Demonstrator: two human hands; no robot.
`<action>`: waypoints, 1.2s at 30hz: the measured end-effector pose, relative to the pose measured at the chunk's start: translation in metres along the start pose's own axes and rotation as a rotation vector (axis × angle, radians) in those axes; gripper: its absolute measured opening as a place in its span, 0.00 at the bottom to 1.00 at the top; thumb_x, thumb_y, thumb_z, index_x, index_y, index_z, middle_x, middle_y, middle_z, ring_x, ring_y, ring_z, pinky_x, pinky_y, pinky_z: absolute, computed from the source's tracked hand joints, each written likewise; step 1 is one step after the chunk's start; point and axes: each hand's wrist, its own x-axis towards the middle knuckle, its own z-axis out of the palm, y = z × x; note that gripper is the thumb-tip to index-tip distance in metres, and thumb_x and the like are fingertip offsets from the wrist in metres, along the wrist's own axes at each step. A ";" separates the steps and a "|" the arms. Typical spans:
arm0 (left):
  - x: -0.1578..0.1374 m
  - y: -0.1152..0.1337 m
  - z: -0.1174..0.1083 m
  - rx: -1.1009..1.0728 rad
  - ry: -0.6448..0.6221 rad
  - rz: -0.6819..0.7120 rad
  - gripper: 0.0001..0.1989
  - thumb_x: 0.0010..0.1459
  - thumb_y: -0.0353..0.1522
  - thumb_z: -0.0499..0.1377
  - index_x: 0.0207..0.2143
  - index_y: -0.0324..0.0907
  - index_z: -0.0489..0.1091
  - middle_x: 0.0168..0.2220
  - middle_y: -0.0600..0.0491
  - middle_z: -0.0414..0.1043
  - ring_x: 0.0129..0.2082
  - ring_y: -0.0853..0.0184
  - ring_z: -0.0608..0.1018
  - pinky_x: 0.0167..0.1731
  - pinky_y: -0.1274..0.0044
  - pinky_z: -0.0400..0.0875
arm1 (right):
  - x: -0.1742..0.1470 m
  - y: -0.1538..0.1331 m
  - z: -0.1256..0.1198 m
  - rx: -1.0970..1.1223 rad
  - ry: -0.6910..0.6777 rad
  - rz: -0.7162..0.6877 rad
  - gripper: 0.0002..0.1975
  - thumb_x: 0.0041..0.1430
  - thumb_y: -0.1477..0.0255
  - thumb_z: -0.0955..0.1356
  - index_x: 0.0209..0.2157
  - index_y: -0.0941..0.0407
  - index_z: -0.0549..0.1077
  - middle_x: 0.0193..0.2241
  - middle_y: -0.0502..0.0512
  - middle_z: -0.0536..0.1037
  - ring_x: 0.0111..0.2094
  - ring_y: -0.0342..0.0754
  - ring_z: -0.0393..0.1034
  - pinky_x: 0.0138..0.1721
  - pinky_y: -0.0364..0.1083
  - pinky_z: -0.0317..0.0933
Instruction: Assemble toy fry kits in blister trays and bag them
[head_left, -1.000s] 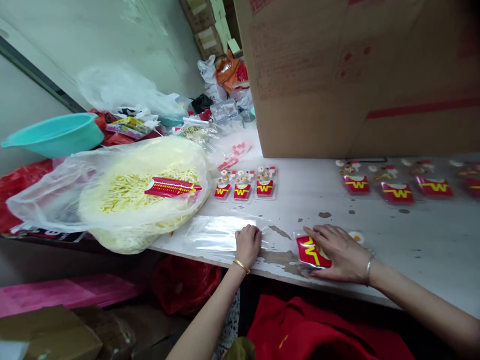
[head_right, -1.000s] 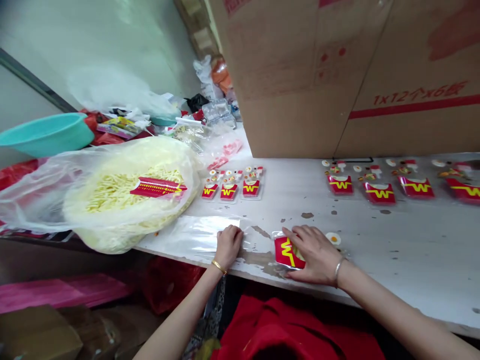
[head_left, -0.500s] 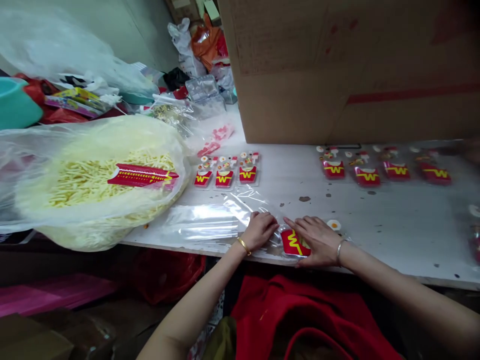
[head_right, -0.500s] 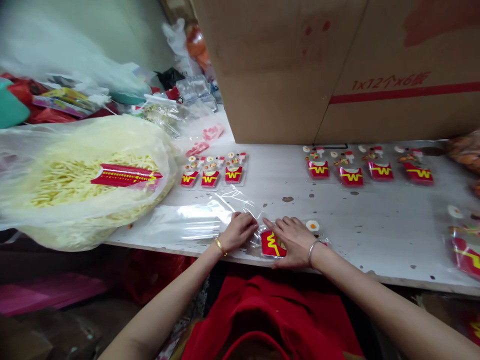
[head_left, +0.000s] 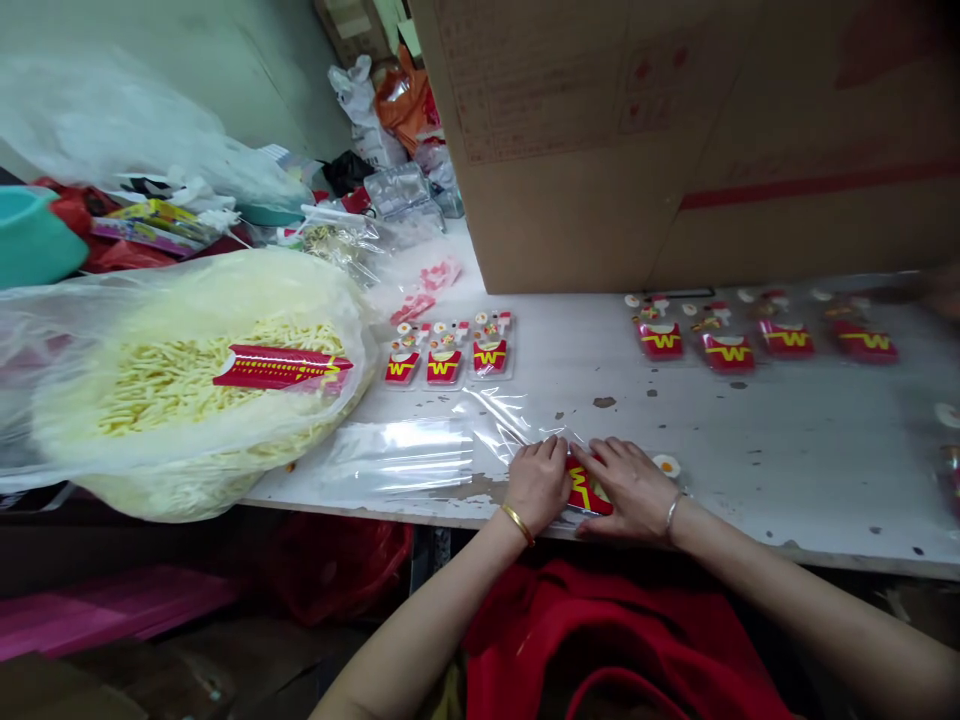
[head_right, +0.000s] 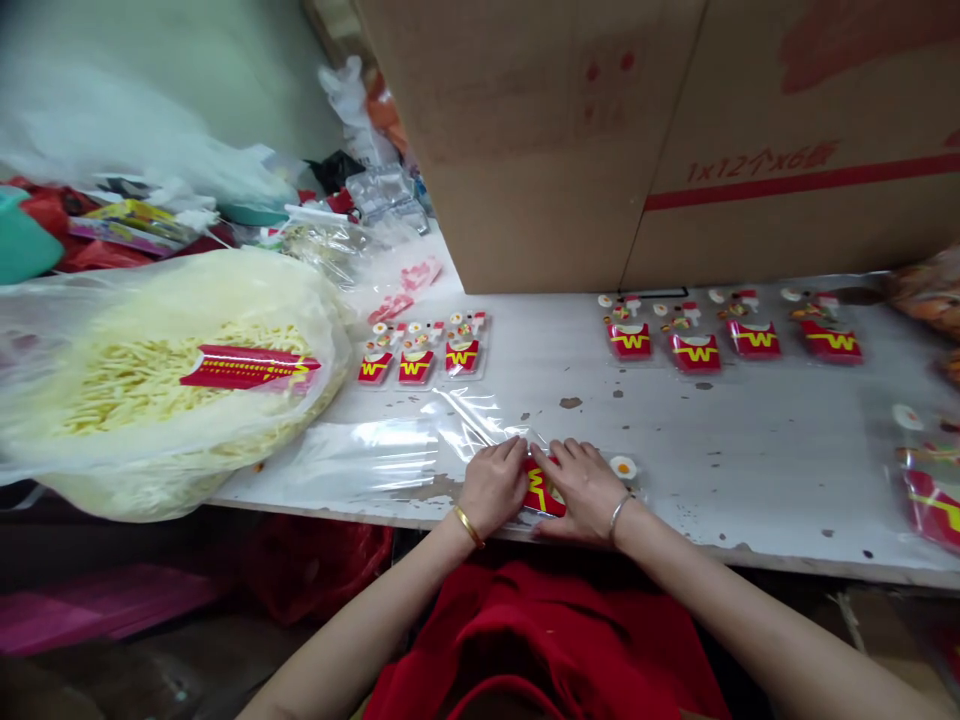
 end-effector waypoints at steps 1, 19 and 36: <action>-0.001 0.000 0.000 -0.001 0.008 0.007 0.21 0.54 0.28 0.53 0.51 0.37 0.61 0.51 0.43 0.68 0.47 0.58 0.72 0.47 0.67 0.66 | -0.002 0.000 0.001 0.007 0.001 -0.005 0.50 0.42 0.46 0.70 0.61 0.61 0.57 0.47 0.68 0.67 0.46 0.63 0.60 0.46 0.58 0.56; -0.016 0.016 0.001 -0.018 0.009 -0.083 0.07 0.54 0.30 0.56 0.23 0.40 0.67 0.26 0.50 0.73 0.31 0.62 0.73 0.38 0.67 0.58 | -0.002 0.005 0.000 -0.101 0.049 0.262 0.42 0.53 0.47 0.63 0.63 0.57 0.56 0.44 0.67 0.69 0.43 0.62 0.61 0.41 0.56 0.57; 0.094 0.015 -0.023 -0.044 -0.446 0.592 0.26 0.50 0.46 0.62 0.51 0.51 0.66 0.50 0.49 0.66 0.48 0.58 0.69 0.45 0.69 0.61 | -0.103 0.058 0.019 0.111 0.474 0.597 0.46 0.55 0.47 0.63 0.65 0.59 0.44 0.62 0.69 0.53 0.64 0.63 0.40 0.60 0.66 0.43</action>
